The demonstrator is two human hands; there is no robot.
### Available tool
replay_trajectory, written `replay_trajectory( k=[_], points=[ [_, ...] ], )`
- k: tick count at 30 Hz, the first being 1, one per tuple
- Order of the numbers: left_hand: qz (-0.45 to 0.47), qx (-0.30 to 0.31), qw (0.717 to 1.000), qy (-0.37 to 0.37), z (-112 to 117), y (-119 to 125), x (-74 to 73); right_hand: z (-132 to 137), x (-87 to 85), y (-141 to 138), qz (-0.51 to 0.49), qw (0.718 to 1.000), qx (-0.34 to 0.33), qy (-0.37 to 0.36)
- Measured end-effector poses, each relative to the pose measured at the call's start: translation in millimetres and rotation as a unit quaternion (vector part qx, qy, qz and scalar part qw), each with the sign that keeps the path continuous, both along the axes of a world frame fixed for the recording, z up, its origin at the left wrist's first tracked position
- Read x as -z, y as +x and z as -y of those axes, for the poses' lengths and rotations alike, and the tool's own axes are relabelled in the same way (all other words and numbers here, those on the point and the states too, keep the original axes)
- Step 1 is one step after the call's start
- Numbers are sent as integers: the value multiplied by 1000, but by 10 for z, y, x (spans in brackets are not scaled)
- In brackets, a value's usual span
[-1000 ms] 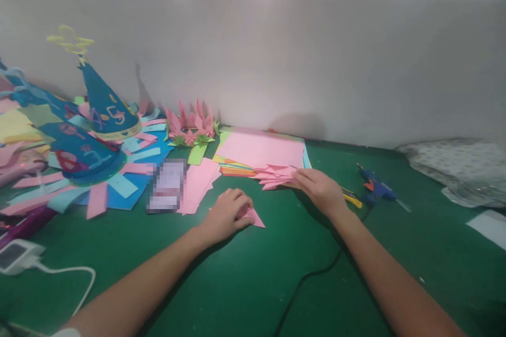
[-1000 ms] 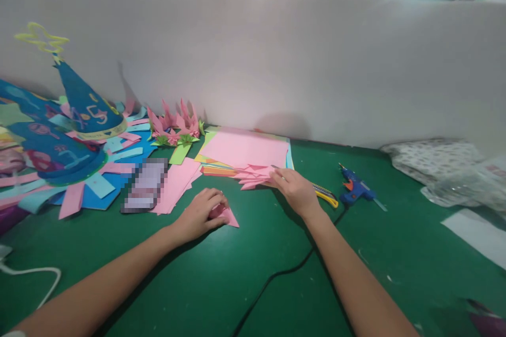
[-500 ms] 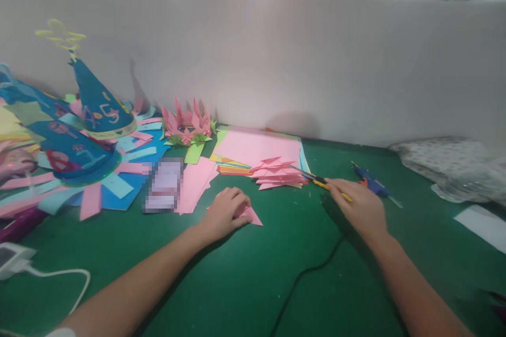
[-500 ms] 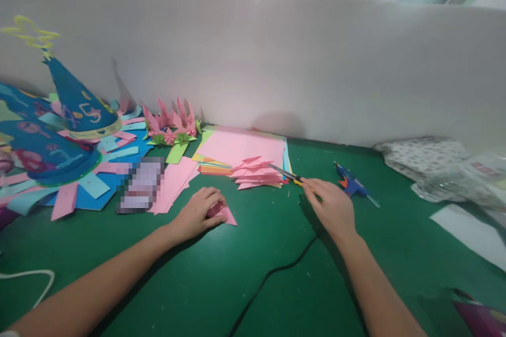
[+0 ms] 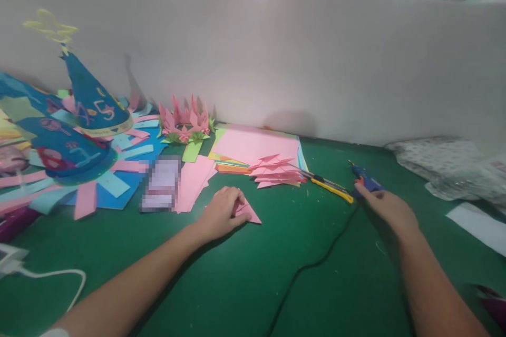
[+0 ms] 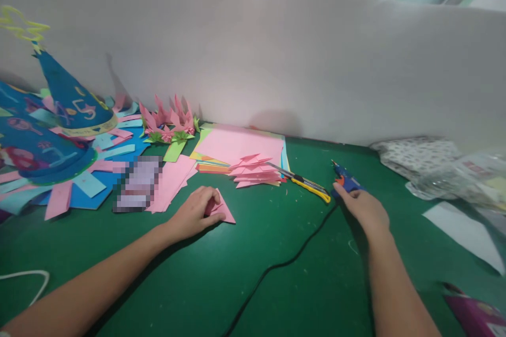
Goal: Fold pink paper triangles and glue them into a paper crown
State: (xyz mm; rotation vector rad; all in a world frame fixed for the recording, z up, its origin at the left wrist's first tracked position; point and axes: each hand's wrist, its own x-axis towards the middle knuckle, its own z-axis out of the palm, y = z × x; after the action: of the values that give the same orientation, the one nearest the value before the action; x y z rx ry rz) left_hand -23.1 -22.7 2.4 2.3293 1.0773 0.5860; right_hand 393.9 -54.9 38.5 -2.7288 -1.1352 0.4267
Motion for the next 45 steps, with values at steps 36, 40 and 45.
replay_trajectory(
  k=[36, 40, 45],
  points=[
    [-10, 82, 997, 7, -36, -105, -114, 140, 115, -1189, -362, 886, -190, 220],
    [-23, 71, 997, 18, -39, -113, -141, 150, 39, -947, -208, 940, -221, 158],
    [-15, 71, 997, -1, -52, -146, -147, 177, -59, -804, -33, 959, -265, 94]
  ],
)
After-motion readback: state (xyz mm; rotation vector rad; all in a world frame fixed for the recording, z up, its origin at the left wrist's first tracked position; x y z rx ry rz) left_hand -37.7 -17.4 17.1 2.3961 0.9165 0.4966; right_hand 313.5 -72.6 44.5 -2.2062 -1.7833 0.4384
